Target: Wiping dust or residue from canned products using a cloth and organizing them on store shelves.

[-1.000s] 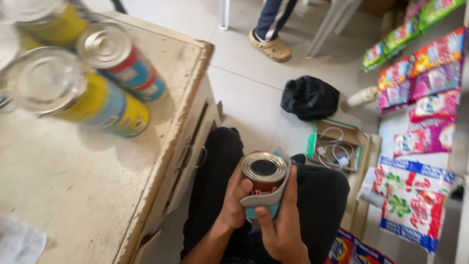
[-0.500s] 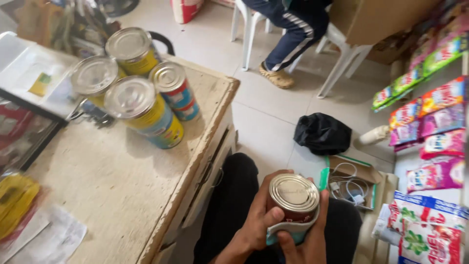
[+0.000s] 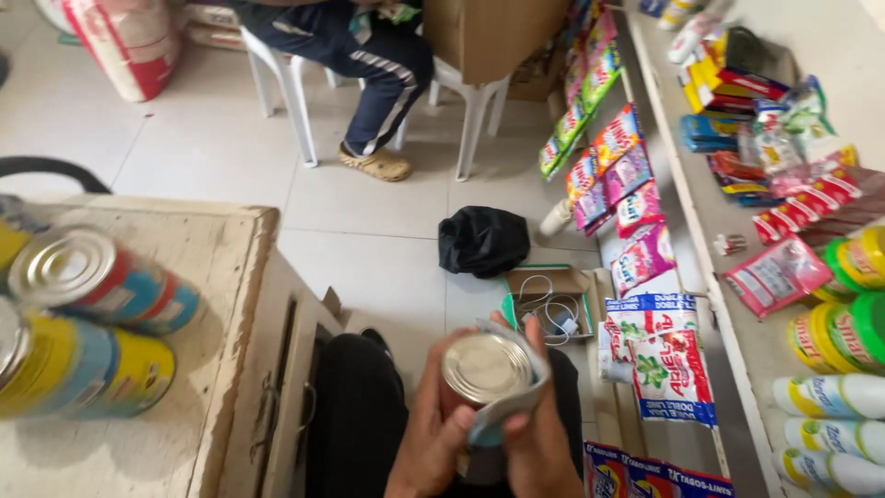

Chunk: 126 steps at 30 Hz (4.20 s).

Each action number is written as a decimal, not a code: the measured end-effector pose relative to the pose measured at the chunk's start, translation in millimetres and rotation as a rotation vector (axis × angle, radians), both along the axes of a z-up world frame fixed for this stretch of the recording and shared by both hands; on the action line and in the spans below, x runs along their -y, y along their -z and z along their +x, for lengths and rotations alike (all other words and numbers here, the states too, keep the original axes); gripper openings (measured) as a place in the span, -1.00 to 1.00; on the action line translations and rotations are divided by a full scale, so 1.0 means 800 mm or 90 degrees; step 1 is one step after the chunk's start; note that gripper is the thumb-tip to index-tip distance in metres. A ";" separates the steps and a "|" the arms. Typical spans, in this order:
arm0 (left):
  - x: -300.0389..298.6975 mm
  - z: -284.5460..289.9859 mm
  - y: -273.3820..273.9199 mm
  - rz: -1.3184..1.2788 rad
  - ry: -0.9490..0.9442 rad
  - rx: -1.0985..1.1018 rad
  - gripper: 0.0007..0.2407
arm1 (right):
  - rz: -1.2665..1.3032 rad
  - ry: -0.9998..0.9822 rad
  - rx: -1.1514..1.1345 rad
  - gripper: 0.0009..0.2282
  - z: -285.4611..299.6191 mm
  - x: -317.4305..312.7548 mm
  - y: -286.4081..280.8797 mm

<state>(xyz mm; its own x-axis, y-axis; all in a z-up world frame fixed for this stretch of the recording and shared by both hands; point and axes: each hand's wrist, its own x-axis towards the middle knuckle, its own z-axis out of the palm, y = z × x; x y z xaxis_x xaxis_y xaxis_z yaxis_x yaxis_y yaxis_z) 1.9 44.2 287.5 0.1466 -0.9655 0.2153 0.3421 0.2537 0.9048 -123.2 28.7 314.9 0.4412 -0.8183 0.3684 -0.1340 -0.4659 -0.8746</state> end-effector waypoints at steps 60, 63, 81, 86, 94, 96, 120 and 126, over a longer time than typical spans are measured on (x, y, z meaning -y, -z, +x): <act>0.017 -0.006 0.100 0.027 0.037 -0.224 -0.37 | -0.086 0.017 -0.099 -0.17 0.004 0.016 0.048; 0.017 -0.009 0.101 -0.053 0.070 -0.143 -0.36 | -0.105 0.082 -0.037 -0.32 0.011 0.019 0.022; -0.007 0.009 0.034 0.069 0.069 -0.034 -0.23 | 0.073 -0.009 0.231 -0.30 0.025 0.033 0.003; -0.001 -0.003 0.106 -0.135 0.034 -0.426 -0.43 | -0.249 0.024 -0.089 -0.14 0.025 0.009 0.057; -0.006 0.008 0.047 -0.006 0.066 -0.146 -0.28 | 0.009 -0.024 0.092 -0.31 0.032 0.027 -0.016; -0.005 0.007 0.041 0.011 0.053 -0.110 -0.25 | 0.072 -0.047 0.184 -0.33 0.033 0.032 -0.012; -0.007 0.010 0.075 0.097 0.000 -0.231 -0.38 | -0.184 0.011 -0.122 -0.23 0.021 0.014 0.045; -0.002 0.004 0.069 -0.009 0.123 -0.084 -0.29 | 0.013 0.025 0.149 -0.32 0.017 0.028 0.007</act>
<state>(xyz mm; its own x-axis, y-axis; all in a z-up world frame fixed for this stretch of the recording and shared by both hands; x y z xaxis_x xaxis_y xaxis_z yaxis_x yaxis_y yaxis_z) 5.3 45.5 232.3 -0.0126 -0.9753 0.2203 0.5004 0.1846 0.8459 -109.9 6.1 308.9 0.3134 -0.8412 0.4406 0.0565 -0.4466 -0.8929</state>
